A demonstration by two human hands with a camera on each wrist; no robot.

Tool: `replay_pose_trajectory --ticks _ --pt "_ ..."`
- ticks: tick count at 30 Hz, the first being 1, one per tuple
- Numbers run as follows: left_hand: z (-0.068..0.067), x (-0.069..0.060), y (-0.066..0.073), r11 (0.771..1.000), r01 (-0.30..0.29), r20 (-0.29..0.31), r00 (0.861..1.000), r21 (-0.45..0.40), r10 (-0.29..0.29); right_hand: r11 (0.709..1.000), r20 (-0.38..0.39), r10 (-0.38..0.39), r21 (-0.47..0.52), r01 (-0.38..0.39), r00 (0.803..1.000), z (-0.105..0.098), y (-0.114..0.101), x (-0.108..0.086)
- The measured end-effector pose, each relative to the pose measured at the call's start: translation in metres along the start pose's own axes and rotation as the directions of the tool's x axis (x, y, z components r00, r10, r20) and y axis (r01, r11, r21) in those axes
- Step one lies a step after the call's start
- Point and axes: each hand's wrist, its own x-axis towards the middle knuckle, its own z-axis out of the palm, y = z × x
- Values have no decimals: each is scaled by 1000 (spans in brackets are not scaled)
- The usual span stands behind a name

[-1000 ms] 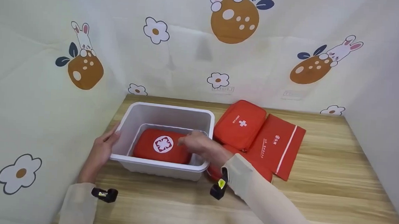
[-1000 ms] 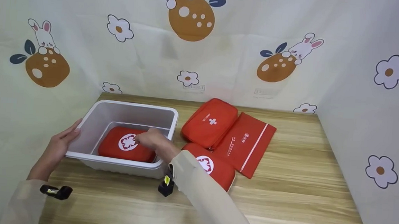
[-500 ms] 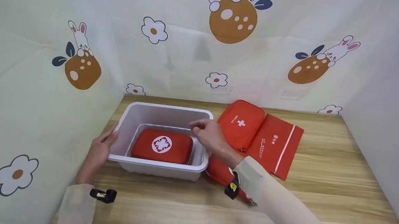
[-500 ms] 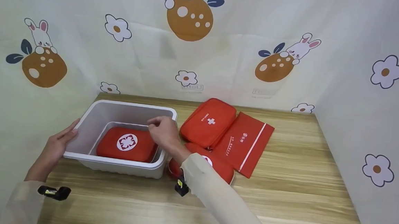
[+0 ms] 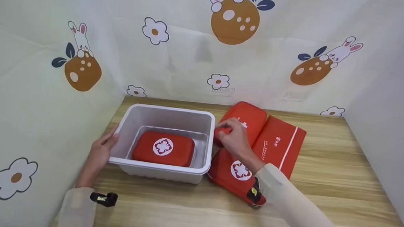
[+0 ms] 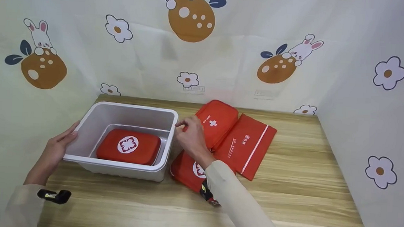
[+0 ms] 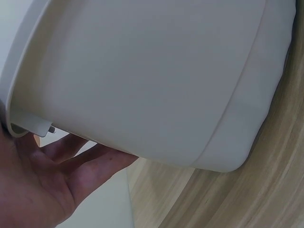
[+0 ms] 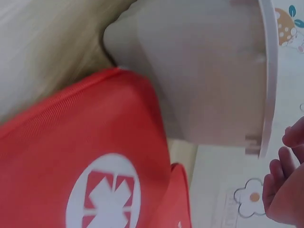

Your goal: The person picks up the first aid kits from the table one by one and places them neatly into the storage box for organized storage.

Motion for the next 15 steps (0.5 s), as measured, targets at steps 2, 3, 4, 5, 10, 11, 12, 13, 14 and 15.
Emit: replay_pose_trajectory --ticks 2,3,4,5,10,11,12,13,14,15 --pt "0 0 0 1000 5 0 1000 -7 -5 1000 -26 15 -21 -16 1000 -5 8 1" --pt "0 0 0 1000 11 3 1000 -11 -11 999 -36 28 -30 -29 999 -7 12 1" --pt "1 0 -1 1000 13 2 1000 -13 -13 998 -47 43 -40 -45 998 -9 16 1" --pt "1 0 -1 1000 16 6 1000 -10 -16 996 -55 65 -50 -67 996 -11 21 1" --pt "1 1 0 1000 24 19 1000 -13 -24 973 -77 211 -76 -217 974 -20 43 -1" --pt "1 1 0 1000 27 21 999 -15 -27 965 -75 246 -76 -251 966 -22 47 -1" --pt "1 1 0 999 30 21 999 -17 -30 956 -72 278 -72 -283 958 -24 51 -2" --pt "1 1 0 999 32 21 999 -16 -32 948 -71 306 -73 -311 949 -26 55 -2" --pt "1 1 0 999 34 20 999 -12 -34 937 -70 335 -79 -340 940 -27 59 -2" --pt "1 0 1 999 37 21 999 -10 -36 926 -68 363 -82 -368 929 -29 62 -2"
